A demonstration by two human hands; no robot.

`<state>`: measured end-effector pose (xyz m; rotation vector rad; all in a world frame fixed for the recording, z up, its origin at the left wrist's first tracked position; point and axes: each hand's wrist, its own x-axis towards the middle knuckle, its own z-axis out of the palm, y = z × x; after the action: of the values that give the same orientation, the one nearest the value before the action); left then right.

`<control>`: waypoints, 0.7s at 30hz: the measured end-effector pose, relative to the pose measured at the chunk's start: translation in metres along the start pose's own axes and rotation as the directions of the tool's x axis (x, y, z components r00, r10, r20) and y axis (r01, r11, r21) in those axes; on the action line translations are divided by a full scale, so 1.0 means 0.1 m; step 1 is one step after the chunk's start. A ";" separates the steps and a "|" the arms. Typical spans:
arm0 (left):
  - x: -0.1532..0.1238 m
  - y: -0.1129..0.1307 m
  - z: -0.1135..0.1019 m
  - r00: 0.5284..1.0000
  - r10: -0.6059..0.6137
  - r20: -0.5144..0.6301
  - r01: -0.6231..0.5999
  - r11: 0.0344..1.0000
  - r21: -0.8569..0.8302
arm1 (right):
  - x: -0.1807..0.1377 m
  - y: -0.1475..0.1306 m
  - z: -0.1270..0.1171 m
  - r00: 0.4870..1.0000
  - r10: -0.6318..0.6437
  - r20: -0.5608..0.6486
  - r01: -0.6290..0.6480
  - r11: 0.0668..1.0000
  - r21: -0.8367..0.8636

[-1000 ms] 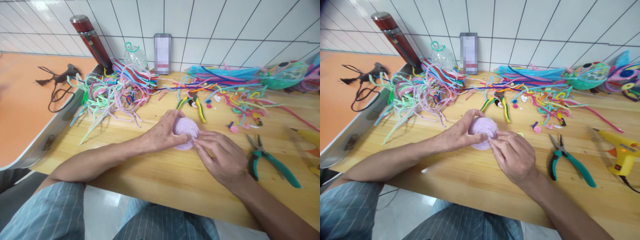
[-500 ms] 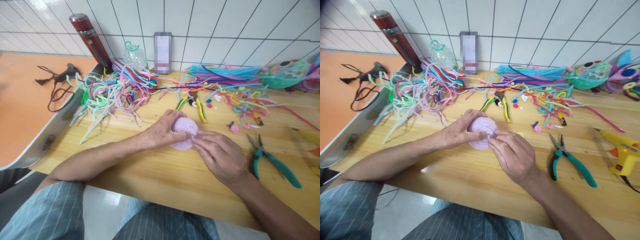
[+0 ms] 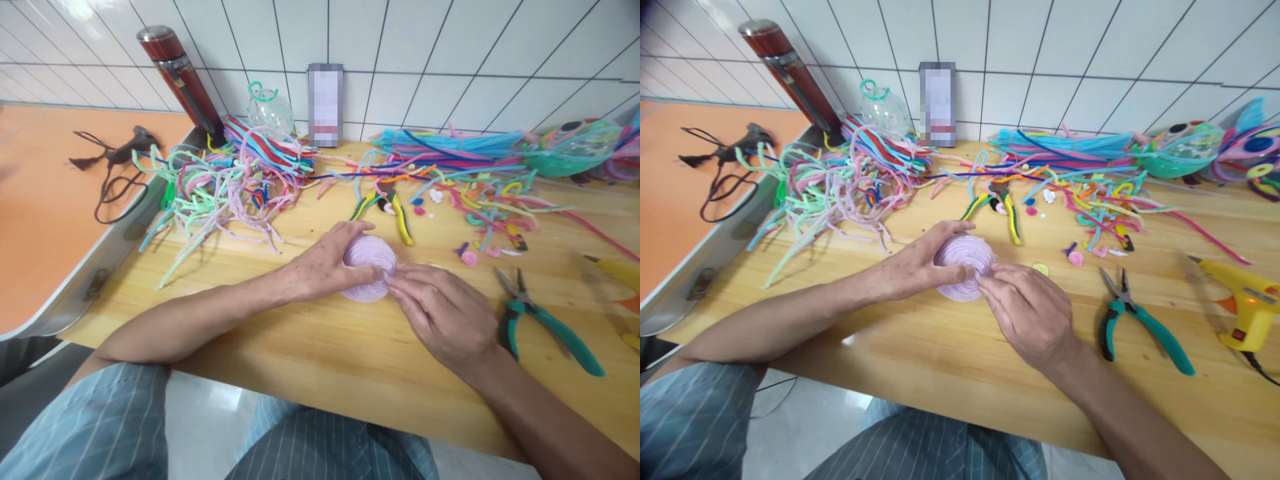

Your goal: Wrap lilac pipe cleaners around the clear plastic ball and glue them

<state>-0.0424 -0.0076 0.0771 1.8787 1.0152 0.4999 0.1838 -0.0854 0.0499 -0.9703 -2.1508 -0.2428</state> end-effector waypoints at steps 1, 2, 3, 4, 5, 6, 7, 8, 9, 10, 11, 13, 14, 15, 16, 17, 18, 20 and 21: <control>0.00 -0.01 0.01 1.000 0.011 -0.002 -0.011 1.000 0.007 | 0.00 0.00 0.00 1.000 0.000 -0.002 0.000 1.000 0.003; 0.00 -0.02 0.01 1.000 0.011 0.000 -0.011 1.000 0.014 | 0.00 0.00 0.00 1.000 0.001 -0.004 -0.001 1.000 0.006; 0.00 -0.02 0.01 1.000 0.006 0.001 -0.006 1.000 0.020 | 0.00 0.00 0.00 1.000 0.000 -0.007 0.000 1.000 0.007; 0.00 -0.03 0.02 1.000 0.001 0.000 -0.001 1.000 0.025 | -0.01 0.00 0.00 1.000 0.000 -0.008 0.000 1.000 0.009; 0.00 -0.03 0.02 1.000 -0.003 -0.001 0.003 1.000 0.028 | -0.01 0.00 0.00 1.000 0.000 -0.005 0.000 1.000 0.010; 0.00 -0.02 0.02 1.000 -0.005 -0.003 0.005 1.000 0.030 | -0.01 0.00 -0.01 1.000 0.001 0.004 -0.001 1.000 0.010; -0.01 -0.02 0.02 1.000 -0.007 -0.006 0.007 0.999 0.031 | -0.01 0.00 -0.01 1.000 0.000 0.013 0.000 1.000 0.010; -0.01 -0.01 0.02 1.000 -0.010 -0.008 0.010 0.999 0.031 | -0.01 0.00 -0.01 1.000 0.001 0.015 -0.001 1.000 0.008; -0.01 0.00 0.01 1.000 -0.015 -0.010 0.015 0.999 0.032 | -0.01 0.00 -0.02 1.000 0.000 0.016 0.000 1.000 0.005; -0.01 0.01 0.00 1.000 -0.022 -0.009 0.022 0.999 0.035 | -0.01 0.00 -0.02 1.000 -0.004 0.018 0.004 1.000 0.000; -0.01 0.02 -0.01 0.999 -0.031 -0.006 0.032 0.999 0.036 | 0.00 0.00 -0.02 1.000 -0.008 0.016 0.009 1.000 -0.006; -0.01 0.05 -0.03 0.998 -0.061 0.020 0.060 0.998 0.027 | 0.00 -0.01 -0.01 1.000 -0.016 0.004 0.016 1.000 -0.012; -0.01 0.06 -0.04 0.996 -0.080 0.046 0.079 0.997 0.017 | 0.00 -0.01 -0.01 1.000 -0.018 -0.001 0.018 1.000 -0.011; 0.00 0.06 -0.06 0.993 -0.094 0.070 0.094 0.996 0.008 | 0.00 -0.02 0.00 1.000 -0.017 -0.007 0.016 1.000 -0.008; 0.00 0.06 -0.07 0.991 -0.100 0.088 0.100 0.995 0.003 | 0.00 -0.02 0.01 1.000 -0.012 -0.016 0.012 1.000 -0.004; 0.01 0.06 -0.08 0.991 -0.094 0.098 0.093 0.996 0.008 | 0.00 -0.02 0.02 1.000 -0.007 -0.021 0.007 1.000 0.000; 0.02 0.05 -0.09 0.992 -0.077 0.100 0.075 0.997 0.020 | 0.00 -0.03 0.02 1.000 -0.006 -0.024 0.006 1.000 0.003; 0.04 0.03 -0.09 0.996 -0.031 0.088 0.027 0.998 0.049 | 0.01 -0.03 0.03 1.000 -0.013 -0.028 0.013 1.000 0.004; 0.04 0.02 -0.09 0.996 -0.016 0.083 0.011 0.998 0.059 | 0.01 -0.03 0.03 0.999 -0.019 -0.029 0.019 1.000 0.005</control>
<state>-0.0455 0.0005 0.0829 1.9273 0.9958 0.3844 0.1798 -0.0854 0.0488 -0.9380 -2.1338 -0.2590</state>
